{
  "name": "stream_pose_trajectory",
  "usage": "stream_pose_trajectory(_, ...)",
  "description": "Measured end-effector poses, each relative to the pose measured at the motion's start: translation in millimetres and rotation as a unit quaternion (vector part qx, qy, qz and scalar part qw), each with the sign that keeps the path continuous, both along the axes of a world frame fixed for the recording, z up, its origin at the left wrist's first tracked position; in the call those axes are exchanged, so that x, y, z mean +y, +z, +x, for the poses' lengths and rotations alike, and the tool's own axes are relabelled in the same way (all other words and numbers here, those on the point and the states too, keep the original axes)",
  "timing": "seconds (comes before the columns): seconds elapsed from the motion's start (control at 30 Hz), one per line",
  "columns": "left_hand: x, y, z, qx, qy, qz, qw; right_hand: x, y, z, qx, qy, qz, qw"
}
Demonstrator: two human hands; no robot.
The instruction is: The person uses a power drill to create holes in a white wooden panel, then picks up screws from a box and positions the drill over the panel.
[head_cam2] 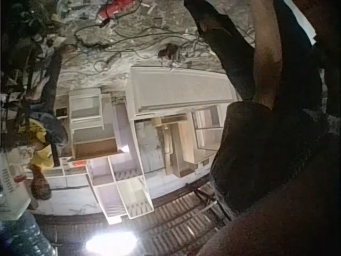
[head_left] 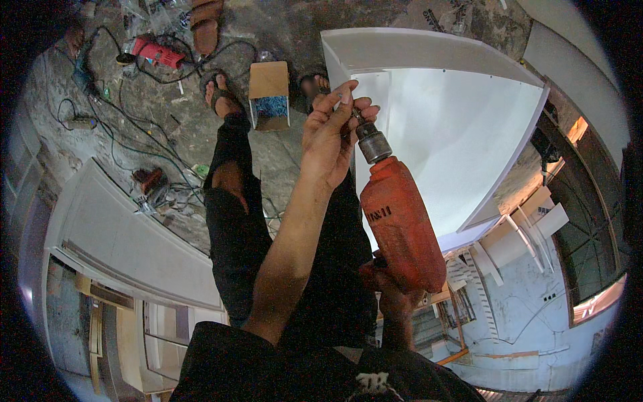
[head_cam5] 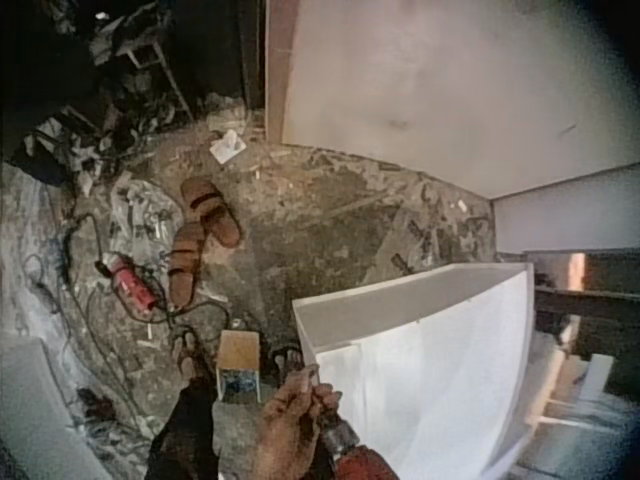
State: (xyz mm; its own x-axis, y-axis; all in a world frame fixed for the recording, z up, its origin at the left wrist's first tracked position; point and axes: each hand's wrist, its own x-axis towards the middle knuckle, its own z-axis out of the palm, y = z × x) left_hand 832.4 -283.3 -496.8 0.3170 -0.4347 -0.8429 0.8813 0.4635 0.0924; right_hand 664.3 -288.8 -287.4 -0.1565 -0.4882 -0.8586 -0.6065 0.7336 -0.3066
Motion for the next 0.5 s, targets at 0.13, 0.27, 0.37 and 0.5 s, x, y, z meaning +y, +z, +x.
stream_pose_trajectory(0.13,-2,-3,3,0.04,0.011,0.001,0.999,1,-2,0,-0.062,-0.013,0.006,0.998)
stream_pose_trajectory(0.27,-1,-11,-1,0.059,0.054,-0.049,0.996,3,0,2,0.014,-0.031,0.026,0.999)
stream_pose_trajectory(0.37,4,-18,2,0.044,0.057,-0.063,0.995,-5,-1,18,-0.042,0.019,0.004,0.999)
stream_pose_trajectory(0.5,0,-13,8,0.037,0.042,-0.049,0.997,-1,-1,12,0.014,0.07,-0.044,0.996)
